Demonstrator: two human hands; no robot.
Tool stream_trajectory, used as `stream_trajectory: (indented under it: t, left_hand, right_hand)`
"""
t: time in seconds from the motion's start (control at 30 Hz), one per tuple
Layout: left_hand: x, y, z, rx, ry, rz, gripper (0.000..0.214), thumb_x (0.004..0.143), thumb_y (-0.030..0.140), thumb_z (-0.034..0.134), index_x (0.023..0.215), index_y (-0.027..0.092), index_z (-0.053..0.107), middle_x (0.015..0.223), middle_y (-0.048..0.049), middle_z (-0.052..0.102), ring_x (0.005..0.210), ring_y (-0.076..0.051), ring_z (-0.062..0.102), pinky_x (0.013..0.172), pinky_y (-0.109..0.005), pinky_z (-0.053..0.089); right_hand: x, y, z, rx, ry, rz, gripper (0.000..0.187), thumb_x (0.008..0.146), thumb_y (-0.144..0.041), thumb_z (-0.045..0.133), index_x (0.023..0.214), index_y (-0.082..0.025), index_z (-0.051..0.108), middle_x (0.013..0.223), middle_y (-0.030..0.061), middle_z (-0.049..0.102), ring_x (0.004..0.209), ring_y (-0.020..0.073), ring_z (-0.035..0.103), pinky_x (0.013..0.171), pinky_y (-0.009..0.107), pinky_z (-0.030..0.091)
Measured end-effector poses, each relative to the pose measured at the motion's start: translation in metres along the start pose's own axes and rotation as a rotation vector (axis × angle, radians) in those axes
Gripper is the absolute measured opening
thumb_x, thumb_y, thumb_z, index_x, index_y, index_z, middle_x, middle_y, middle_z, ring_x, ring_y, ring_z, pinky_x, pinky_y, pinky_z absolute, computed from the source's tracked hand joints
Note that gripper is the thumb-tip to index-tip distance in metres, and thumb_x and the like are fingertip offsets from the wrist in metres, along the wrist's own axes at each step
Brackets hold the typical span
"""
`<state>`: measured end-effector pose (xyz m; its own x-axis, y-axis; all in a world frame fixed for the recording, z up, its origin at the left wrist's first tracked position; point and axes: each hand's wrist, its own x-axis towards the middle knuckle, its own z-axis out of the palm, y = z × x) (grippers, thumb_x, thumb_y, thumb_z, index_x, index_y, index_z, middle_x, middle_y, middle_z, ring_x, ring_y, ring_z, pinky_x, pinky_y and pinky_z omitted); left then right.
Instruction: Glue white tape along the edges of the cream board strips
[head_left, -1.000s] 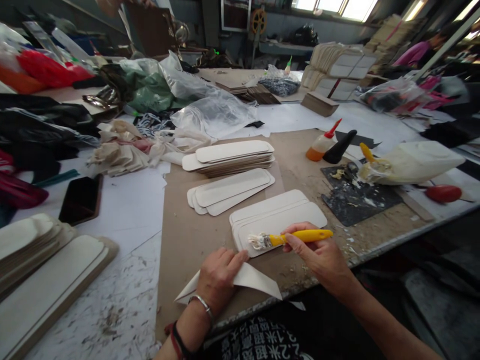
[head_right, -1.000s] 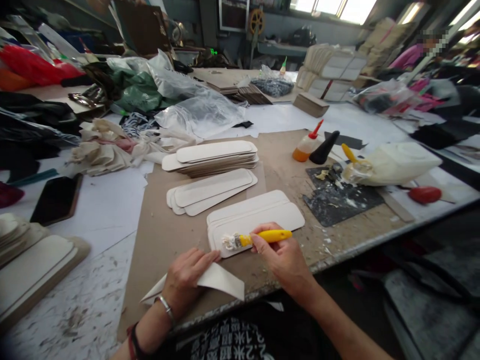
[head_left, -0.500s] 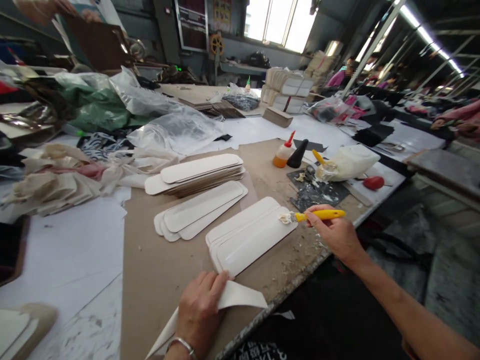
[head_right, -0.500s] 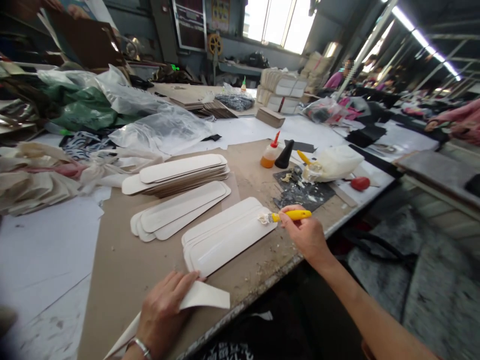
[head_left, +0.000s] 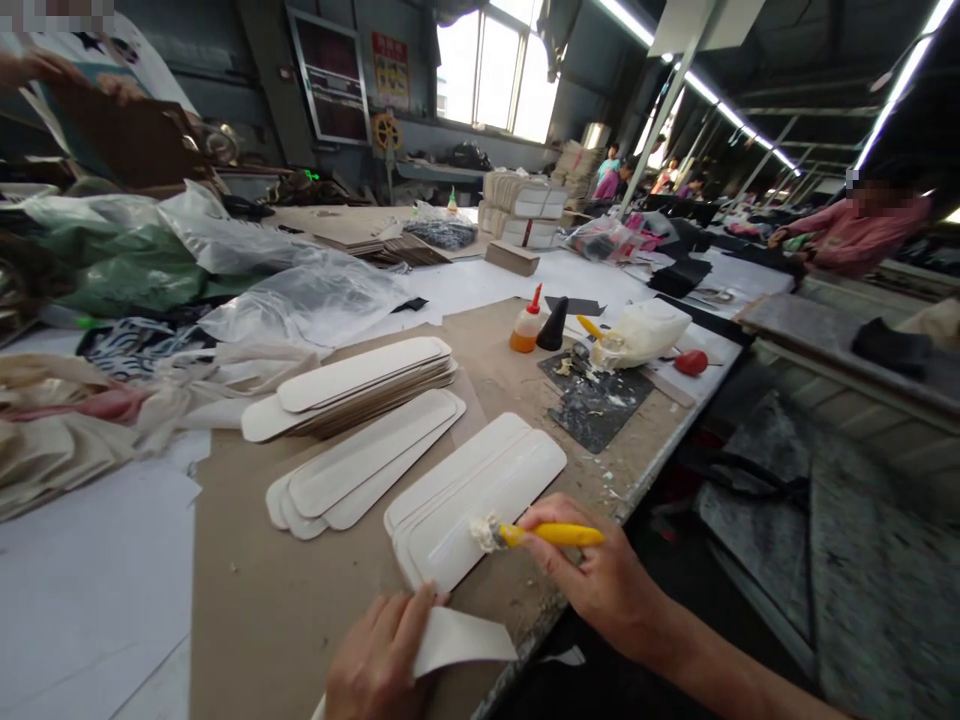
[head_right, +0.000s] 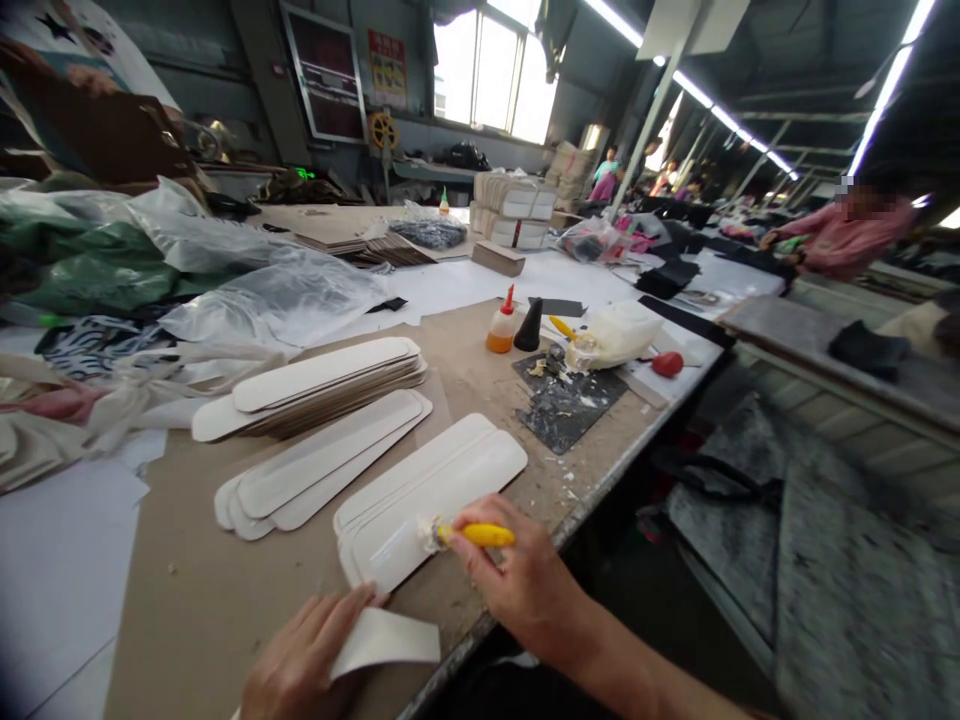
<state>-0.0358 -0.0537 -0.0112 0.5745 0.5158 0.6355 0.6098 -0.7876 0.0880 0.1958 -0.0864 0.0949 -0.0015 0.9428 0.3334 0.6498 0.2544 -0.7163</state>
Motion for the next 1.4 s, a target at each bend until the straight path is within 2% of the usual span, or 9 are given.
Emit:
stream_trajectory:
  t: [0.23, 0.33, 0.43, 0.67, 0.77, 0.87, 1.03, 1.13, 1.4]
  left_hand:
    - [0.001, 0.004, -0.003, -0.016, -0.023, -0.081, 0.022, 0.09, 0.024, 0.044, 0.106, 0.014, 0.055, 0.075, -0.0041, 0.063, 0.066, -0.018, 0.059, 0.064, -0.03, 0.047]
    - [0.003, 0.007, -0.003, -0.045, -0.037, -0.113, 0.02, 0.089, 0.023, 0.045, 0.104, 0.015, 0.055, 0.072, -0.0037, 0.061, 0.063, -0.018, 0.057, 0.058, -0.03, 0.046]
    - [0.006, 0.011, -0.004, -0.059, -0.036, -0.147, 0.017, 0.087, 0.017, 0.047, 0.102, 0.016, 0.055, 0.071, -0.0031, 0.061, 0.063, -0.018, 0.056, 0.057, -0.03, 0.045]
    - [0.015, 0.017, -0.008, -0.049, 0.008, -0.178, 0.01, 0.086, 0.017, 0.051, 0.093, 0.014, 0.057, 0.062, -0.0016, 0.057, 0.056, -0.017, 0.051, 0.053, -0.031, 0.041]
    - [0.016, 0.017, -0.009, -0.051, -0.008, -0.172, 0.011, 0.086, 0.017, 0.051, 0.094, 0.013, 0.058, 0.06, -0.0013, 0.055, 0.054, -0.018, 0.05, 0.051, -0.031, 0.039]
    - [0.015, 0.017, -0.009, -0.055, -0.016, -0.182, 0.011, 0.086, 0.017, 0.052, 0.094, 0.014, 0.058, 0.061, -0.0017, 0.055, 0.056, -0.018, 0.049, 0.051, -0.031, 0.038]
    - [0.015, 0.017, -0.008, -0.062, -0.005, -0.198, 0.009, 0.085, 0.016, 0.054, 0.093, 0.015, 0.057, 0.061, -0.0011, 0.055, 0.056, -0.018, 0.049, 0.052, -0.03, 0.037]
    - [0.012, 0.015, -0.008, -0.066, -0.03, -0.186, 0.012, 0.085, 0.018, 0.053, 0.097, 0.015, 0.056, 0.064, -0.0013, 0.056, 0.058, -0.018, 0.05, 0.053, -0.03, 0.039]
    - [0.005, 0.01, -0.007, -0.063, -0.079, -0.133, 0.02, 0.086, 0.02, 0.052, 0.105, 0.013, 0.054, 0.07, -0.0033, 0.059, 0.062, -0.018, 0.053, 0.058, -0.031, 0.043]
  right_hand:
    - [0.013, 0.017, -0.043, -0.032, 0.176, 0.271, 0.02, 0.085, -0.037, 0.052, 0.084, -0.018, 0.058, 0.077, 0.0033, 0.061, 0.065, 0.0155, 0.061, 0.058, 0.024, 0.049]
    - [0.018, 0.021, -0.053, -0.02, 0.215, 0.295, 0.021, 0.083, -0.04, 0.053, 0.082, -0.019, 0.057, 0.075, 0.0025, 0.06, 0.061, 0.0153, 0.061, 0.059, 0.024, 0.05]
    - [0.016, 0.019, -0.042, -0.001, 0.146, 0.262, 0.02, 0.083, -0.039, 0.053, 0.084, -0.02, 0.058, 0.073, 0.0027, 0.06, 0.063, 0.016, 0.061, 0.058, 0.025, 0.05]
    - [0.011, -0.003, 0.02, 0.299, -0.01, 0.245, 0.018, 0.084, -0.035, 0.053, 0.084, -0.018, 0.058, 0.076, 0.0027, 0.059, 0.063, 0.0143, 0.06, 0.059, 0.024, 0.051]
    - [0.012, -0.006, 0.037, 0.38, -0.064, 0.249, 0.018, 0.085, -0.035, 0.052, 0.082, -0.017, 0.057, 0.075, 0.002, 0.058, 0.062, 0.0131, 0.059, 0.057, 0.024, 0.05]
    - [0.013, 0.007, 0.03, 0.251, -0.025, 0.21, 0.019, 0.085, -0.035, 0.053, 0.083, -0.017, 0.058, 0.079, 0.0042, 0.06, 0.068, 0.0152, 0.06, 0.06, 0.025, 0.05]
    - [0.021, 0.032, -0.02, -0.085, 0.222, 0.233, 0.019, 0.082, -0.038, 0.054, 0.084, -0.019, 0.058, 0.079, 0.0048, 0.061, 0.07, 0.0181, 0.061, 0.064, 0.028, 0.05]
    - [0.023, 0.028, -0.033, -0.045, 0.232, 0.275, 0.019, 0.082, -0.039, 0.054, 0.083, -0.02, 0.057, 0.073, 0.003, 0.06, 0.063, 0.0163, 0.061, 0.061, 0.027, 0.05]
    - [0.011, 0.009, 0.02, 0.343, -0.04, 0.271, 0.018, 0.085, -0.034, 0.053, 0.085, -0.017, 0.058, 0.079, 0.0033, 0.058, 0.064, 0.0139, 0.059, 0.06, 0.025, 0.05]
